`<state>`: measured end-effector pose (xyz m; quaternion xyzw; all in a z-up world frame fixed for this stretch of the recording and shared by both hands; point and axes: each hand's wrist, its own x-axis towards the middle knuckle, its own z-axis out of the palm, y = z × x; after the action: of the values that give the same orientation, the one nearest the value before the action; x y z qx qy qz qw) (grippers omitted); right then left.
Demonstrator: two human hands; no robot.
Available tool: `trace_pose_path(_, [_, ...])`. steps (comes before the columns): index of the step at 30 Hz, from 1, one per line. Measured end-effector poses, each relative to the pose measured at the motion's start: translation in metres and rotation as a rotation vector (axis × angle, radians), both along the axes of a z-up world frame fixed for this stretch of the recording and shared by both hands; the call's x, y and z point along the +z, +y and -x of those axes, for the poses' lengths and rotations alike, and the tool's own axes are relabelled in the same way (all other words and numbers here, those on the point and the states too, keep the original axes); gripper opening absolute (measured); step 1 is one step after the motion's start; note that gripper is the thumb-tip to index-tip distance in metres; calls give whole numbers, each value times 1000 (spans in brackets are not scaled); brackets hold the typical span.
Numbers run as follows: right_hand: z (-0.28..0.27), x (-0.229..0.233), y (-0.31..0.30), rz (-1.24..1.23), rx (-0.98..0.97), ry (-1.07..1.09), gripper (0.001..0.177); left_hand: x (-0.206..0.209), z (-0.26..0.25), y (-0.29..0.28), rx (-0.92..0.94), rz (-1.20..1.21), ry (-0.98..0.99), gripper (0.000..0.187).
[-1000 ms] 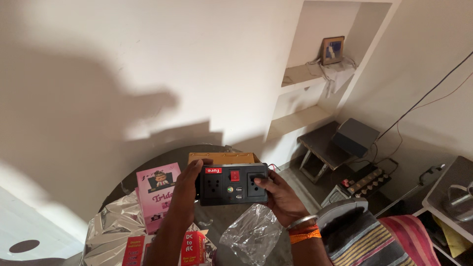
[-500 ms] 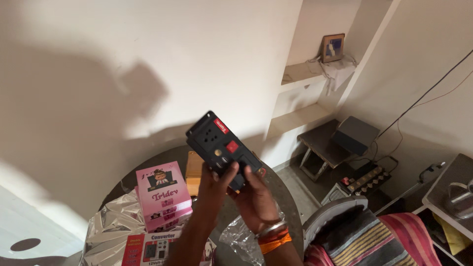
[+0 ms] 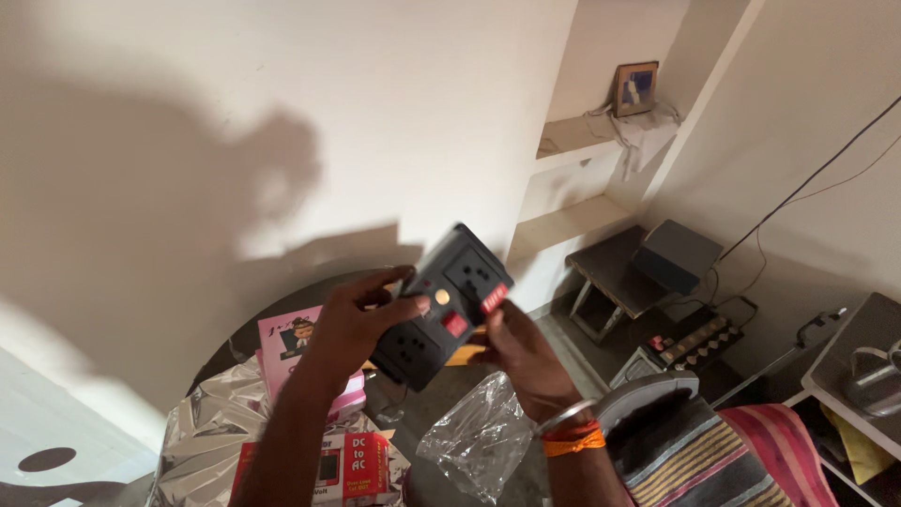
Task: The person unboxes a DC-to-AC converter, removes it from plastic, and places it back into its box. They then handle several other boxes and small packets on a table, moving items between surfaces without powering on any device.
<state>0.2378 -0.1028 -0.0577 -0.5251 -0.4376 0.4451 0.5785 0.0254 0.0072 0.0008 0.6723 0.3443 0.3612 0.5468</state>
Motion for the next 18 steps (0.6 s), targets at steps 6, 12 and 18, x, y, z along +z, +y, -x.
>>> trace_pose_path(6, [22,45,-11,-110,-86,227,69,10,0,2,-53,140,-32,54])
trace_pose_path(12, [30,47,-10,-137,-205,376,54,4,4,12,32,300,-143,61])
trace_pose_path(18, [37,40,-7,-212,-309,555,39,-15,9,2,50,400,-576,72])
